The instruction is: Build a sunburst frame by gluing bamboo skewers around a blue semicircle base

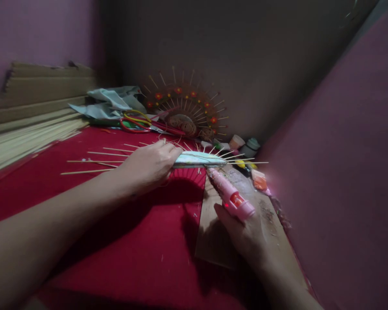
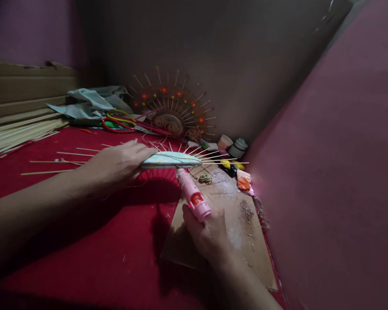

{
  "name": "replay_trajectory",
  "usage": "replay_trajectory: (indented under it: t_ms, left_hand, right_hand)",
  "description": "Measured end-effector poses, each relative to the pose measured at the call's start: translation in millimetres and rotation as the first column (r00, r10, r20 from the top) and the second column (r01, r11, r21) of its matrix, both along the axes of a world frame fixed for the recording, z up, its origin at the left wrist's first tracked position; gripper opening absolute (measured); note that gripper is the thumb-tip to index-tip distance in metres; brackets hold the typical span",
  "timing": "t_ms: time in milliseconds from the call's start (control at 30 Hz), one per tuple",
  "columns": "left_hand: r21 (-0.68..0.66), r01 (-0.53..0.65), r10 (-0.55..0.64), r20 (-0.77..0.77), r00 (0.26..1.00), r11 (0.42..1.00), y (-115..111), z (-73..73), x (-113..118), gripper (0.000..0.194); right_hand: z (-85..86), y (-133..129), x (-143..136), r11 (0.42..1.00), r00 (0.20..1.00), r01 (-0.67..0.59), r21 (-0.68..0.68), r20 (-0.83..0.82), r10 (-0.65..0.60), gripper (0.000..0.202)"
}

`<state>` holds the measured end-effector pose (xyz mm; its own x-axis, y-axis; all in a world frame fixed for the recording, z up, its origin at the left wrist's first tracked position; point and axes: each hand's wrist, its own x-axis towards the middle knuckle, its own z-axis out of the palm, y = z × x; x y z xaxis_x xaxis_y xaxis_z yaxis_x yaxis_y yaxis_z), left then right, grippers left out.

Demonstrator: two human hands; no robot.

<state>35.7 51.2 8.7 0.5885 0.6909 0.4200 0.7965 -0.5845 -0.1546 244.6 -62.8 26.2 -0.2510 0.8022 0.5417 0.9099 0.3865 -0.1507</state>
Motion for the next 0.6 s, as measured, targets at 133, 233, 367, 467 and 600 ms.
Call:
replay_trajectory:
  t_ms: [133, 233, 367, 467, 600]
  left_hand:
    - [0.005, -0.013, 0.013, -0.01, 1.0, 1.0, -0.1, 1.4, -0.4, 0.036]
    - [0.018, -0.006, 0.006, -0.014, 1.0, 1.0, -0.1, 1.6, -0.8, 0.035]
    - [0.028, -0.004, 0.004, -0.015, 1.0, 1.0, -0.3, 0.3, -0.5, 0.033]
    - [0.026, -0.002, 0.002, -0.003, 1.0, 1.0, -0.9, -0.4, 0.4, 0.033]
    - [0.025, 0.019, -0.019, 0.006, 1.0, 1.0, -1.8, -0.5, 1.0, 0.032]
  right_hand:
    - [-2.6, -0.4, 3.0, 1.0, 1.0, -0.013, -0.025, -0.029, 0.012, 0.034]
    - [-2.7, -1.9, 3.9, 0.998, 0.998, -0.028, -0.049, -0.06, 0.025, 0.034]
    - [2.1, -3.0, 0.1, 0.998, 0.998, -0.043, -0.05, -0.053, 0.04, 0.035]
    - [6.2, -1.5, -6.5, 0.997, 0.998, -0.057, -0.051, -0.019, 0.056, 0.04]
    - [0.5, 2.2, -14.6, 0.999, 0.997, -0.05, 0.004, -0.064, 0.05, 0.044]
